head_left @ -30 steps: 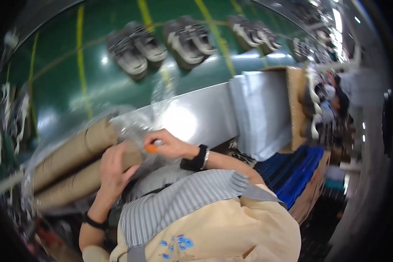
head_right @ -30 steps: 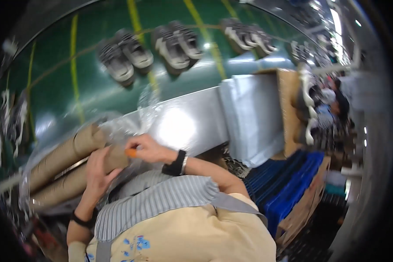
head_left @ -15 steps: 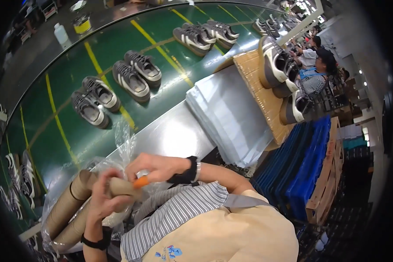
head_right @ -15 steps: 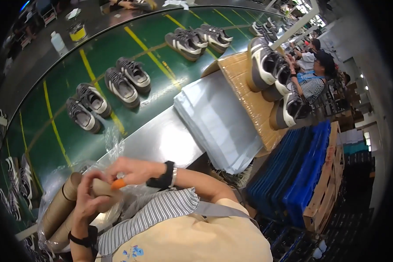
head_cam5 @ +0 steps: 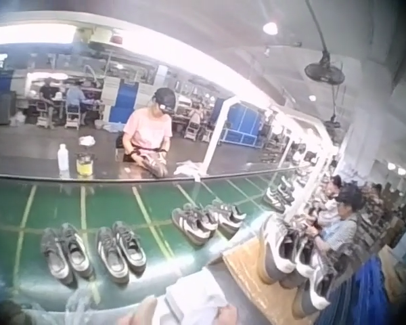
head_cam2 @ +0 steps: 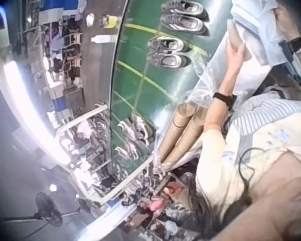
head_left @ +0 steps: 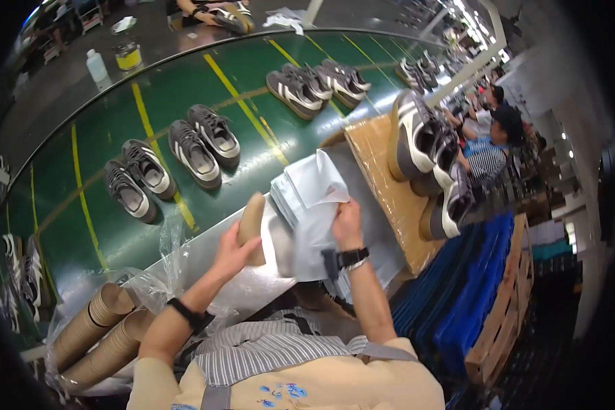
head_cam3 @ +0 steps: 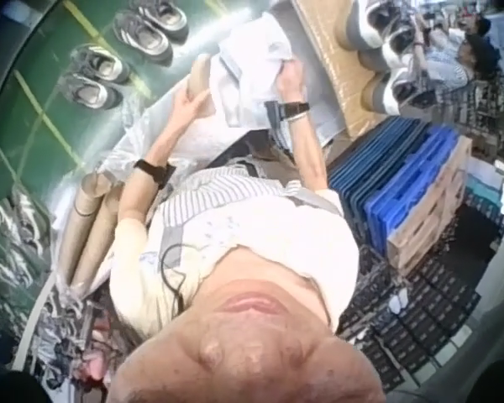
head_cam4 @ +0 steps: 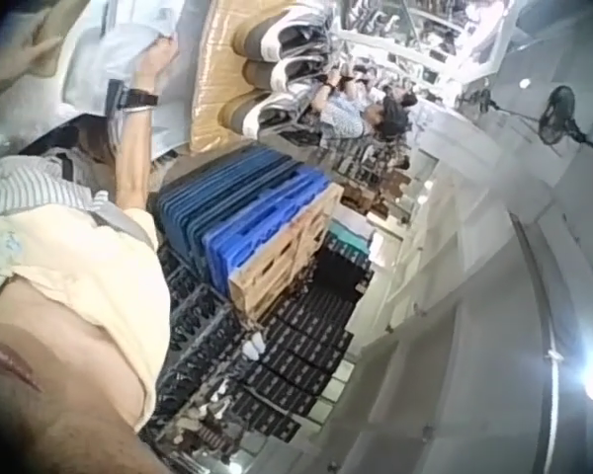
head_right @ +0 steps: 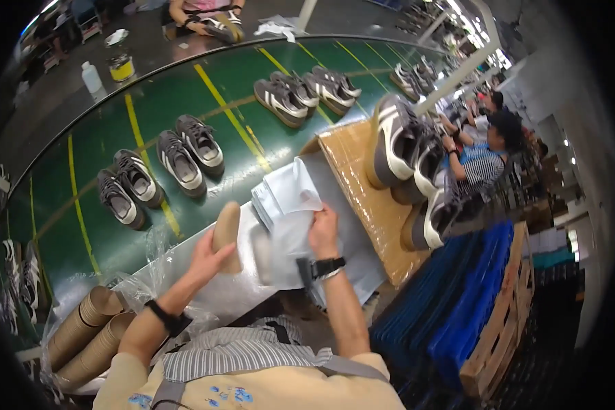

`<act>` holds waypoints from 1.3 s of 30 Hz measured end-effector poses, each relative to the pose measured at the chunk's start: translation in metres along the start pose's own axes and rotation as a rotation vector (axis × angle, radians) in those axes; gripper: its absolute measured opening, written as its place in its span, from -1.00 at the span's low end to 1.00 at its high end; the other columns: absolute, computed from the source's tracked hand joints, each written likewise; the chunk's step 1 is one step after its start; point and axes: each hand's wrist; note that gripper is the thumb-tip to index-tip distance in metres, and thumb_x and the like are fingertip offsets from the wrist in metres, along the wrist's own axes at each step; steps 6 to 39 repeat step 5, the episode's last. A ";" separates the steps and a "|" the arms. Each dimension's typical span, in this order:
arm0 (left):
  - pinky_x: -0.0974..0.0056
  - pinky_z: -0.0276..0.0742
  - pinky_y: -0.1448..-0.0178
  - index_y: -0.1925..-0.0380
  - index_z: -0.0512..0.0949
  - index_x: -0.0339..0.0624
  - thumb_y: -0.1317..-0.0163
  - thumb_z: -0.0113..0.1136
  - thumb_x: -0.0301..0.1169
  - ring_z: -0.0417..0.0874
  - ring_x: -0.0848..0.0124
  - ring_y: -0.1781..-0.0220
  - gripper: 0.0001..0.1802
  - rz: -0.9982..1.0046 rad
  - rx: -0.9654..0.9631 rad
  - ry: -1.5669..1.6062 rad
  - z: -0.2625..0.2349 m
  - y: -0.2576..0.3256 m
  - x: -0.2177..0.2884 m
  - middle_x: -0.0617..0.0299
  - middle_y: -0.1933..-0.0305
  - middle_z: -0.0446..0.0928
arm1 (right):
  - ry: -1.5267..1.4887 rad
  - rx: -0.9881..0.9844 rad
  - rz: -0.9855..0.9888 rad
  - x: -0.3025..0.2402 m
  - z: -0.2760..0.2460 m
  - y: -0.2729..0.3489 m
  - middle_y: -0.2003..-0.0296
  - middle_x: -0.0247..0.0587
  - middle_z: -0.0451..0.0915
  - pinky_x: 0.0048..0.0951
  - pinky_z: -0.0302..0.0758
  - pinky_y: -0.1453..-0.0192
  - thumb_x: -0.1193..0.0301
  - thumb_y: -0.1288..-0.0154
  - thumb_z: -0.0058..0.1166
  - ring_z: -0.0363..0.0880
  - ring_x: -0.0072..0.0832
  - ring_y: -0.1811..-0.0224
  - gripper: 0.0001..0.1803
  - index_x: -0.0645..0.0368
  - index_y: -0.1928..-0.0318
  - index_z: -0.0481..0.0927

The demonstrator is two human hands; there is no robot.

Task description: Inserting cardboard shoe supports into sneakers and wrapping them in tissue paper on a conveyor belt assembly line.

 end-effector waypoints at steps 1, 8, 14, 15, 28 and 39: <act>0.31 0.52 -0.06 -0.15 0.36 -0.29 -0.19 0.23 -0.48 0.55 0.45 0.02 -0.49 -0.029 -0.016 -0.042 0.006 -0.018 0.001 0.19 0.00 0.53 | -0.323 -0.075 -0.077 0.000 0.019 0.010 0.03 -0.17 0.63 -0.37 0.40 -0.27 0.58 -0.33 -0.09 0.58 -0.40 -0.04 -0.68 0.35 -0.06 0.56; 0.29 -0.06 -0.51 -0.44 0.05 -0.13 -0.18 0.28 -0.38 0.14 0.45 -0.46 -0.13 0.078 0.005 0.400 0.034 -0.042 -0.013 -0.03 -0.41 0.20 | 0.867 -0.336 -0.850 -0.053 0.128 0.029 -0.29 0.06 0.34 -0.20 0.34 -0.35 0.42 -0.29 0.13 0.33 -0.09 -0.34 -0.51 0.19 -0.24 0.45; 0.29 -0.06 -0.51 -0.44 0.05 -0.13 -0.18 0.28 -0.38 0.14 0.45 -0.46 -0.13 0.078 0.005 0.400 0.034 -0.042 -0.013 -0.03 -0.41 0.20 | 0.867 -0.336 -0.850 -0.053 0.128 0.029 -0.29 0.06 0.34 -0.20 0.34 -0.35 0.42 -0.29 0.13 0.33 -0.09 -0.34 -0.51 0.19 -0.24 0.45; 0.29 -0.06 -0.51 -0.44 0.05 -0.13 -0.18 0.28 -0.38 0.14 0.45 -0.46 -0.13 0.078 0.005 0.400 0.034 -0.042 -0.013 -0.03 -0.41 0.20 | 0.867 -0.336 -0.850 -0.053 0.128 0.029 -0.29 0.06 0.34 -0.20 0.34 -0.35 0.42 -0.29 0.13 0.33 -0.09 -0.34 -0.51 0.19 -0.24 0.45; 0.29 -0.06 -0.51 -0.44 0.05 -0.13 -0.18 0.28 -0.38 0.14 0.45 -0.46 -0.13 0.078 0.005 0.400 0.034 -0.042 -0.013 -0.03 -0.41 0.20 | 0.867 -0.336 -0.850 -0.053 0.128 0.029 -0.29 0.06 0.34 -0.20 0.34 -0.35 0.42 -0.29 0.13 0.33 -0.09 -0.34 -0.51 0.19 -0.24 0.45; 0.29 -0.06 -0.51 -0.44 0.05 -0.13 -0.18 0.28 -0.38 0.14 0.45 -0.46 -0.13 0.078 0.005 0.400 0.034 -0.042 -0.013 -0.03 -0.41 0.20 | 0.867 -0.336 -0.850 -0.053 0.128 0.029 -0.29 0.06 0.34 -0.20 0.34 -0.35 0.42 -0.29 0.13 0.33 -0.09 -0.34 -0.51 0.19 -0.24 0.45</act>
Point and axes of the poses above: each hand's wrist, its own y-axis away from the middle knuckle, its own z-axis out of the palm, x = y × z
